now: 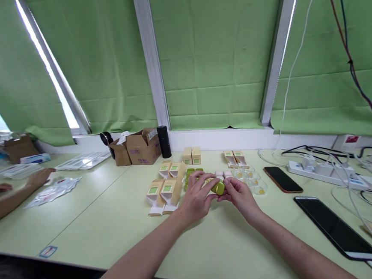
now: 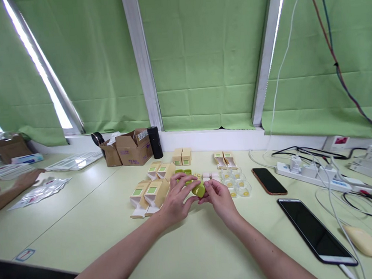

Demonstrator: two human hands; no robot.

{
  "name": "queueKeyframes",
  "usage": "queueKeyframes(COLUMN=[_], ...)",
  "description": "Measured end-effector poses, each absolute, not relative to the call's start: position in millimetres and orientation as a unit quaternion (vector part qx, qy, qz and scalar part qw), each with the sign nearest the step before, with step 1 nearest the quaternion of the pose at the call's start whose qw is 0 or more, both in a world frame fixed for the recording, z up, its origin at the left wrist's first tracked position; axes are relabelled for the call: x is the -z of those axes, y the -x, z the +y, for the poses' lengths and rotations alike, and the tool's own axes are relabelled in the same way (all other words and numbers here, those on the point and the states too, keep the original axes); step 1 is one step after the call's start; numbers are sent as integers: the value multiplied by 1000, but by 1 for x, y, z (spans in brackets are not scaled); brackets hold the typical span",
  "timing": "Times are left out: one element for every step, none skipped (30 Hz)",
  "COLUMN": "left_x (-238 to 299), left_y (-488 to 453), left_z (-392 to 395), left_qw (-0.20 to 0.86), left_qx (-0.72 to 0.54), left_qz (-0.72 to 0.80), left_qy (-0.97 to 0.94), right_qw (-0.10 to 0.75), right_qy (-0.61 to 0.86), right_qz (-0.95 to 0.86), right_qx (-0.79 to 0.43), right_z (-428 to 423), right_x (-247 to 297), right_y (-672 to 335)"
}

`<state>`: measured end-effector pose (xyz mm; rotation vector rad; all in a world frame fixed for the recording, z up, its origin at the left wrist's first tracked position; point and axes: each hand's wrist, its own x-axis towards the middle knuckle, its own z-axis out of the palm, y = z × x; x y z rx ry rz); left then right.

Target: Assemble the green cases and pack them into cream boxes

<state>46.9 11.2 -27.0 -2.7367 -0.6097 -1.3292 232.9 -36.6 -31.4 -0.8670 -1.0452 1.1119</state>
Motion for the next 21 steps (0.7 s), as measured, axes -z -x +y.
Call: queueKeyframes(left_x=[27,27,27,27,27,27,26,26,26,25,26,26,27,28,30,31,32,33,34,34,34], left_y=[-47,-48,-48,-48,-48,-49,-49,-49,-49,-49,-49,-49,-50,-50,-50,-50,-50,-51,-51,-51,-51], left_z=[12,12,13,13,13,14,14,14,14,14,14,14,14,15,16,18,20,22,24,27,29], left_qw=[15,8,0,-8,-16,-23,-32,-42,-55,-71,-89,-108,-128,-146,-163,-179,-195,-212,-231,-253,-276], left_qx=[428,428,427,427,425,423,420,417,414,412,410,408,407,408,411,417,426,437,448,458,464], left_qz=[-198,-200,-204,-208,-212,-215,-217,-220,-223,-226,-230,-232,-236,-240,-246,-253,-260,-267,-276,-286,-297], left_qy=[882,881,881,880,880,880,880,881,881,880,878,876,873,869,862,854,845,832,818,803,787], right_qw=[635,630,624,618,612,610,610,610,612,613,614,614,613,613,612,611,610,608,604,597,587], right_qy=[384,389,395,401,406,410,413,416,418,420,423,426,429,434,441,451,462,477,492,510,530], right_qz=[-463,-469,-476,-482,-488,-492,-494,-495,-495,-495,-496,-499,-504,-511,-519,-528,-539,-551,-564,-577,-589], right_qx=[-484,-481,-478,-475,-472,-468,-462,-458,-454,-449,-445,-439,-431,-419,-402,-381,-352,-316,-274,-223,-168], right_z=[-37,-37,-37,-38,-38,-38,-38,-38,-38,-37,-37,-37,-37,-37,-37,-37,-37,-37,-36,-36,-35], right_x=[32,32,33,33,34,35,35,36,37,38,39,40,41,42,43,43,42,41,40,39,38], right_y=[-233,-233,-233,-234,-234,-234,-234,-235,-235,-235,-235,-235,-236,-237,-238,-240,-243,-247,-251,-256,-262])
